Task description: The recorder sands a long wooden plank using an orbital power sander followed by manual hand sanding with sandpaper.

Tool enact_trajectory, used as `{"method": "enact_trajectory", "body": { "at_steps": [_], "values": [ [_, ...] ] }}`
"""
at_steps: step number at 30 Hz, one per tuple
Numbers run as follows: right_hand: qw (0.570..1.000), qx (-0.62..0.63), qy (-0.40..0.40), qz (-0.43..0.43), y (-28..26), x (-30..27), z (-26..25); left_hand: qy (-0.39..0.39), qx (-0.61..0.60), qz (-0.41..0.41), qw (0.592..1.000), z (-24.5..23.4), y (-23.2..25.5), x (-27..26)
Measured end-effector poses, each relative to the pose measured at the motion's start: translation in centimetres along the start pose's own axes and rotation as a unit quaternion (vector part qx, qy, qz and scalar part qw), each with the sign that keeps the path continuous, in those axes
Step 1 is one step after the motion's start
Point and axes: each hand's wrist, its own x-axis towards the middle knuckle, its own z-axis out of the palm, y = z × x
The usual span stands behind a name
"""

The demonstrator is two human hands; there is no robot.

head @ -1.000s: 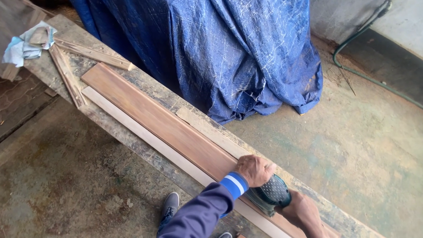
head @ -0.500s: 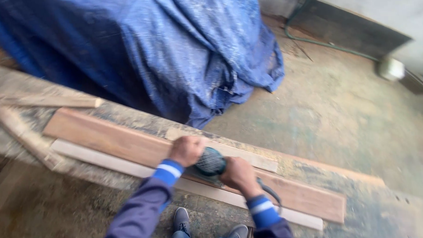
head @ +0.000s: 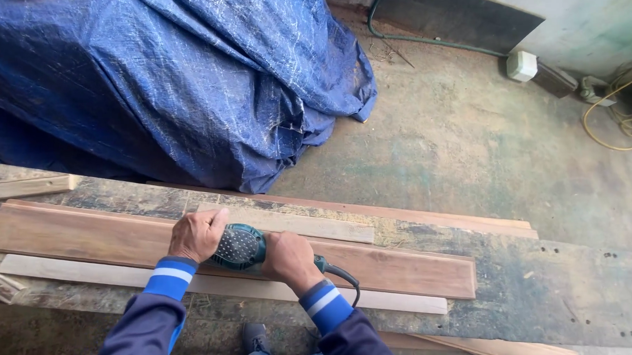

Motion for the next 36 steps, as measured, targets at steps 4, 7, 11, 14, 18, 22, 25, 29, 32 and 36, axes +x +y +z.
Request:
{"method": "enact_trajectory", "body": {
  "at_steps": [4,7,11,14,18,22,25,29,32,36],
  "values": [
    [0.997,-0.041,-0.061,0.038,4.2,-2.1,-1.5,-0.020,-0.016,0.003,1.000,4.4,2.6,0.0],
    [0.997,-0.041,-0.057,0.041,8.4,-3.9,-2.0,-0.056,-0.035,0.016,0.998,8.5,5.0,-0.6],
    [0.994,-0.027,-0.073,0.076,14.0,-6.9,-3.8,-0.021,-0.081,0.098,0.992,14.0,9.7,-1.6],
    [0.991,-0.030,-0.082,0.104,17.9,-9.1,-5.7,-0.036,-0.097,0.110,0.988,18.0,13.8,-2.4],
    [0.971,-0.059,-0.116,0.200,23.9,-12.1,-7.3,-0.037,-0.129,0.120,0.984,20.8,20.9,-3.7],
    [0.965,-0.063,-0.109,0.231,29.7,-14.8,-8.3,-0.041,-0.041,0.186,0.981,26.7,25.2,-4.6],
    [0.966,-0.059,-0.102,0.231,36.8,-15.7,-7.4,-0.138,-0.088,0.118,0.979,29.3,28.4,-5.1],
    [0.964,-0.058,-0.118,0.231,42.4,-15.3,-6.5,-0.046,-0.084,0.109,0.989,31.2,30.1,-5.2],
    [0.959,-0.093,-0.123,0.237,38.5,-14.8,-7.6,-0.126,-0.101,0.072,0.984,29.1,29.2,-4.6],
    [0.964,-0.104,-0.126,0.210,30.5,-12.3,-9.3,-0.095,-0.103,0.048,0.989,26.4,25.6,-3.8]
  ]
}}
